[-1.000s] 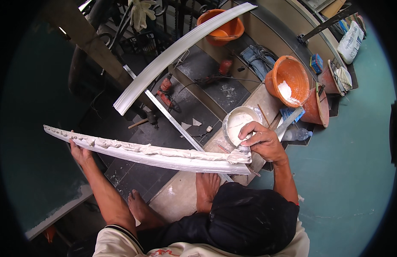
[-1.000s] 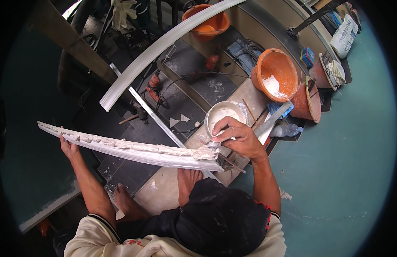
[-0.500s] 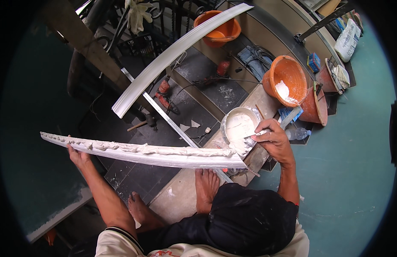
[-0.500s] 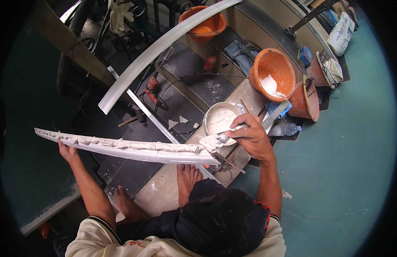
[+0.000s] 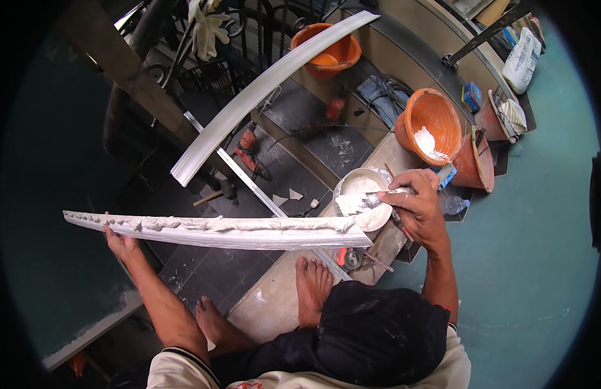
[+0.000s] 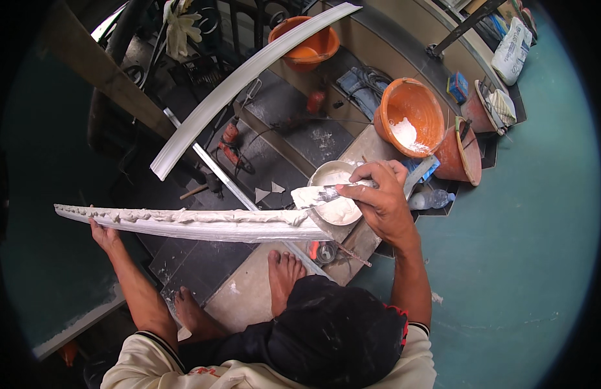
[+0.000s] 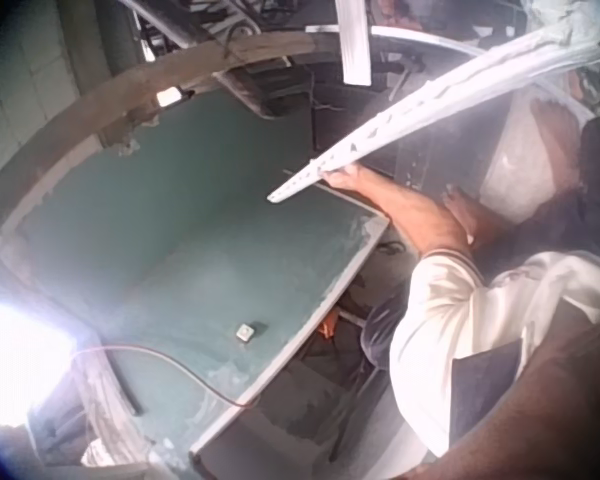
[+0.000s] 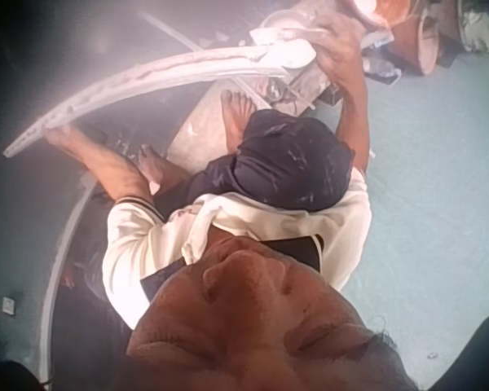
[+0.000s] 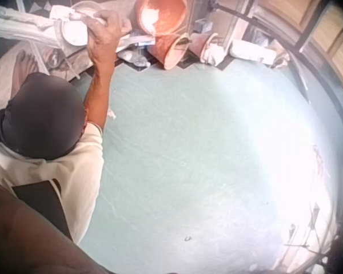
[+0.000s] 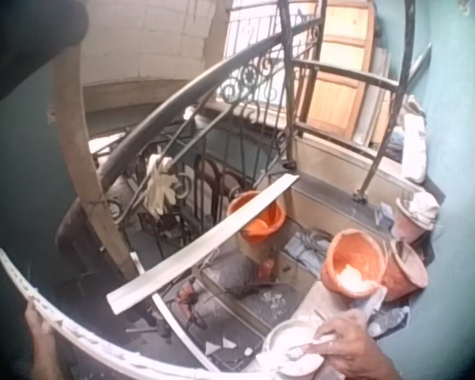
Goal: The person applies white plaster to a long, curved decorative molding using a trowel. They scoop plaster from a bowl and spread it along the molding's surface, working on a spiral staircase.
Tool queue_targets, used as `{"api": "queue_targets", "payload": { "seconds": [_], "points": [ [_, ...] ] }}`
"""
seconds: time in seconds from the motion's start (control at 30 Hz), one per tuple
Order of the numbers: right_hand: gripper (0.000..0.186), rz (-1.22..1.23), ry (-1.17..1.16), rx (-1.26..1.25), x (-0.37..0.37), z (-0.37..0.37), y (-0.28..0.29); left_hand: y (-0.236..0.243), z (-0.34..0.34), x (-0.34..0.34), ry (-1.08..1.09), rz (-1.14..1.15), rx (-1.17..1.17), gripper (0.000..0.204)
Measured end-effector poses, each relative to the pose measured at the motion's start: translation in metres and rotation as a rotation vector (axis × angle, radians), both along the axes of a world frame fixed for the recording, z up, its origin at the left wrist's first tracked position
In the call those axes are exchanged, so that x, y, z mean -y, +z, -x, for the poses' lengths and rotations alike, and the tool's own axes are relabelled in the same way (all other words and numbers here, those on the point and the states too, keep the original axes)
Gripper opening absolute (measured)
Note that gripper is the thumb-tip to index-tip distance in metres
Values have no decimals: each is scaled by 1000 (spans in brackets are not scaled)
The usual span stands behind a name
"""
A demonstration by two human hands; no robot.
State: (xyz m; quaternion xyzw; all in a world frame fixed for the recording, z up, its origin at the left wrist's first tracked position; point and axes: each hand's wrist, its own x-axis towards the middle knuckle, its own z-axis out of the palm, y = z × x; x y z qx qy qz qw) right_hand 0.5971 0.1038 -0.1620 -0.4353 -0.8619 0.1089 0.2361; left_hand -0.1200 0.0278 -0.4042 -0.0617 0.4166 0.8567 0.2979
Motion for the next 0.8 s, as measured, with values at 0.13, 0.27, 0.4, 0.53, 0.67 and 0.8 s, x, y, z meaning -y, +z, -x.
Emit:
{"api": "queue_targets", "payload": {
  "seconds": [0.13,0.27,0.4,0.53,0.67,0.8],
  "points": [
    [28,60,-282,-31,9,-30,-26,10,-11,-3,10,1,35,48],
    [21,224,-530,59,26,-64,-66,32,-27,-9,-15,46,60,49],
    [21,291,-491,701,13,-64,-98,40,-36,-17,-61,5,69,51],
    [22,414,-358,1040,-24,-35,-106,43,-47,-26,-77,-47,81,46],
    [22,563,-251,999,-34,-19,-110,48,-66,-26,-122,-124,84,43],
    [25,658,-196,794,-42,-16,-122,40,-63,-17,-200,-198,139,39]
  ]
}}
